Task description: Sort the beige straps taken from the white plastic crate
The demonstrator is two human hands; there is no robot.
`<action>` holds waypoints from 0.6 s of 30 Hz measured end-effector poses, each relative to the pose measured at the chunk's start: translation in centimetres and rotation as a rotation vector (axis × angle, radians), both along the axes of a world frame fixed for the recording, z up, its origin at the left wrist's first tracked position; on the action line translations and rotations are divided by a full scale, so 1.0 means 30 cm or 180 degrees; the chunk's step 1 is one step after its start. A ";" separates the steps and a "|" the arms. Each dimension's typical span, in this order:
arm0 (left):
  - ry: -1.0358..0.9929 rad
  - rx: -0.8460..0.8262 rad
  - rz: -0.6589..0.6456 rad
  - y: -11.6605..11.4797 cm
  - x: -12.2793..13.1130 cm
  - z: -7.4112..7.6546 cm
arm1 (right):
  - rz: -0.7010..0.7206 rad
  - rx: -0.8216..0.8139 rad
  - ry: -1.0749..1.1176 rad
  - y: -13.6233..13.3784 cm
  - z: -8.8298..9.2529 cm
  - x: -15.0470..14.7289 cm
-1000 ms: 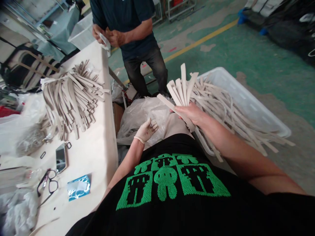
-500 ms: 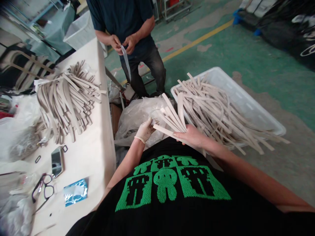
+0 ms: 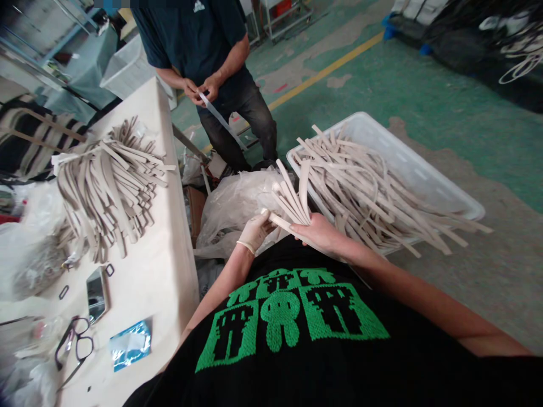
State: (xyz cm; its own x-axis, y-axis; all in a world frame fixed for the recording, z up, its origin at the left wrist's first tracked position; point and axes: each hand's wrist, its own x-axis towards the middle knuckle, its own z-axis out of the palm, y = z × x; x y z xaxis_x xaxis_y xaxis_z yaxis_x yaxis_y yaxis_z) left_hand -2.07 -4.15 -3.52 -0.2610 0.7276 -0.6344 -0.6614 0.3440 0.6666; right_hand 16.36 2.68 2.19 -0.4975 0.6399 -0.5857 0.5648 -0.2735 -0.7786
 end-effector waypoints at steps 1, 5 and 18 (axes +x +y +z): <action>-0.0028 -0.0028 -0.0075 0.003 0.014 -0.001 | -0.0058 -0.0013 0.0095 0.002 -0.010 -0.009; 0.0004 -0.0068 -0.0043 0.025 0.020 0.013 | -0.0080 -0.0132 0.0464 0.009 -0.019 0.006; 0.0323 0.0236 -0.0182 0.081 0.057 0.046 | -0.0222 0.0256 0.0707 0.024 -0.037 0.046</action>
State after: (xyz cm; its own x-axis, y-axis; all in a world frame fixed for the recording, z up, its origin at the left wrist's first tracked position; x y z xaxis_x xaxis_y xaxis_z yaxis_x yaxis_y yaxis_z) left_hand -0.37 -1.71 -2.14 -0.2779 0.7870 -0.5508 -0.5700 0.3264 0.7540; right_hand 17.74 3.41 1.09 -0.5613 0.7173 -0.4128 0.3594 -0.2381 -0.9023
